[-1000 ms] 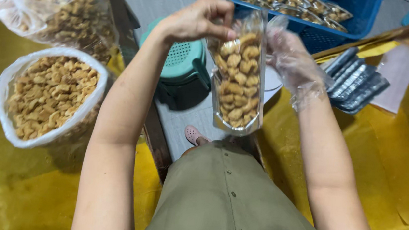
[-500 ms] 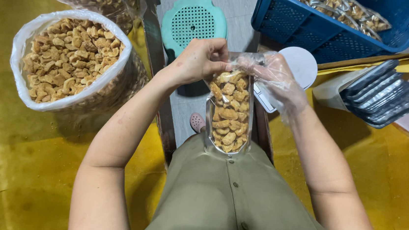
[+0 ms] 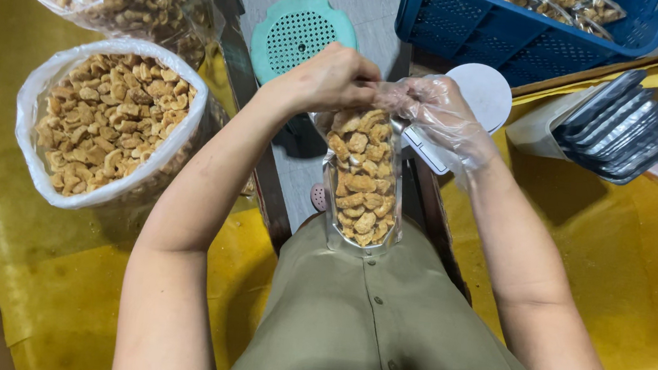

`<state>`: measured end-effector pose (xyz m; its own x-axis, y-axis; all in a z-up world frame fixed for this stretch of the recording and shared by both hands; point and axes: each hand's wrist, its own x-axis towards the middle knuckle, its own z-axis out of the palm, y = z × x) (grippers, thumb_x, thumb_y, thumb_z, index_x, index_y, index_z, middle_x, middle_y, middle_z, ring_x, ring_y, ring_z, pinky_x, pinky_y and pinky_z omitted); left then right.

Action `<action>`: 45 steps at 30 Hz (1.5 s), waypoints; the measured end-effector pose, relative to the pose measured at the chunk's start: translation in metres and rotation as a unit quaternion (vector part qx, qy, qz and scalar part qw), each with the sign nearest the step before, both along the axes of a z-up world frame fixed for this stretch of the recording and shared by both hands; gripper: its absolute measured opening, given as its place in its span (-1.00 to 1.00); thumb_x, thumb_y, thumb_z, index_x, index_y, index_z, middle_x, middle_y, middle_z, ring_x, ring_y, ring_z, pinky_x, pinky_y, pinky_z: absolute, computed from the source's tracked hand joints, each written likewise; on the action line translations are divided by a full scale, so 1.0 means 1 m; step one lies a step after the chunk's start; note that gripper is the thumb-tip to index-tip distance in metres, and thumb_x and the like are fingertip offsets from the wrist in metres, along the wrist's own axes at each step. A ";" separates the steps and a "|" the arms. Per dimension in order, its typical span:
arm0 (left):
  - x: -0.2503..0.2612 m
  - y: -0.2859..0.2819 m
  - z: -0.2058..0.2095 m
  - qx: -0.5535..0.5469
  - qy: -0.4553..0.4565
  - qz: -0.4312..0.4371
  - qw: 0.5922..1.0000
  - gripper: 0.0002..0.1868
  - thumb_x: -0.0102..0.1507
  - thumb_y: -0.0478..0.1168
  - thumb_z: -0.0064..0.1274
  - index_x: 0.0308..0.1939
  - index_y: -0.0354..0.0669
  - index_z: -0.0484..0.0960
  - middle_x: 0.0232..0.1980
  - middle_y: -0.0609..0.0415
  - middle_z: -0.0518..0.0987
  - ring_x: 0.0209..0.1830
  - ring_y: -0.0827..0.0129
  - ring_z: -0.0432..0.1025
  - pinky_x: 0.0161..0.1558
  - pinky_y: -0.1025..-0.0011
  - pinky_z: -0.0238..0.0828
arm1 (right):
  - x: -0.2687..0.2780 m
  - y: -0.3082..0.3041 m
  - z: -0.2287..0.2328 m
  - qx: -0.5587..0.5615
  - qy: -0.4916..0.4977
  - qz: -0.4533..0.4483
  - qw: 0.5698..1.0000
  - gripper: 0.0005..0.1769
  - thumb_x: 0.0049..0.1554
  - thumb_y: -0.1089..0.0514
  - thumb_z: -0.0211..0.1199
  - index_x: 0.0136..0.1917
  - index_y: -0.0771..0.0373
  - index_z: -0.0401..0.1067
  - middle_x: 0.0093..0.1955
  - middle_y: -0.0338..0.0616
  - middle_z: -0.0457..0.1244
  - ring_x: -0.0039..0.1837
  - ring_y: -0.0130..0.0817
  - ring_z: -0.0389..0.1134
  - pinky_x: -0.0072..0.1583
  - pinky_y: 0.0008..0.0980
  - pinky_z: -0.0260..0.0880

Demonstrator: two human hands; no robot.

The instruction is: The person scoops dried banana chips from a large sack into small silver pouches, weighs each pouch on a digital scale, and places the filled pouches into a blue crate. The process is repeated multiple times.

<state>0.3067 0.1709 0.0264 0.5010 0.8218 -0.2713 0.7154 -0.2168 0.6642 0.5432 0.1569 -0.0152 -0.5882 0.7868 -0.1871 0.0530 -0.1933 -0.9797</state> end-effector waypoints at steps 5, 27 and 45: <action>0.014 0.015 0.000 -0.031 0.081 -0.044 0.995 -0.71 0.28 -0.08 0.12 -0.19 -0.27 0.71 -0.37 -0.05 0.67 -0.43 0.33 0.53 -0.33 0.30 0.54 | -0.006 -0.008 0.001 0.010 0.019 -0.014 1.000 -0.57 0.21 -0.02 0.36 0.22 0.32 0.56 -0.04 -0.23 0.39 -0.02 -0.53 0.35 0.00 -0.51 0.39; 0.001 -0.001 -0.009 -0.169 0.012 -0.018 0.985 -0.52 0.28 0.14 0.04 0.15 -0.02 0.47 -0.15 0.03 0.60 -0.27 0.34 0.59 -0.30 0.32 0.67 | 0.048 -0.024 0.013 -0.040 -0.031 -0.065 0.997 -0.66 0.26 0.04 0.24 0.06 0.39 0.56 -0.14 -0.18 0.41 -0.14 -0.54 0.41 -0.13 -0.52 0.48; 0.108 0.332 -0.055 0.445 -0.023 -0.078 0.892 -0.71 0.33 -0.24 0.03 0.12 0.04 0.68 -0.02 0.07 0.69 -0.11 0.16 0.57 -0.13 0.10 0.42 | 0.107 0.280 0.004 0.470 -0.361 -0.192 0.782 -0.56 0.15 0.44 0.22 0.29 0.24 0.54 0.16 0.14 0.39 0.18 0.11 0.40 0.24 -0.08 0.38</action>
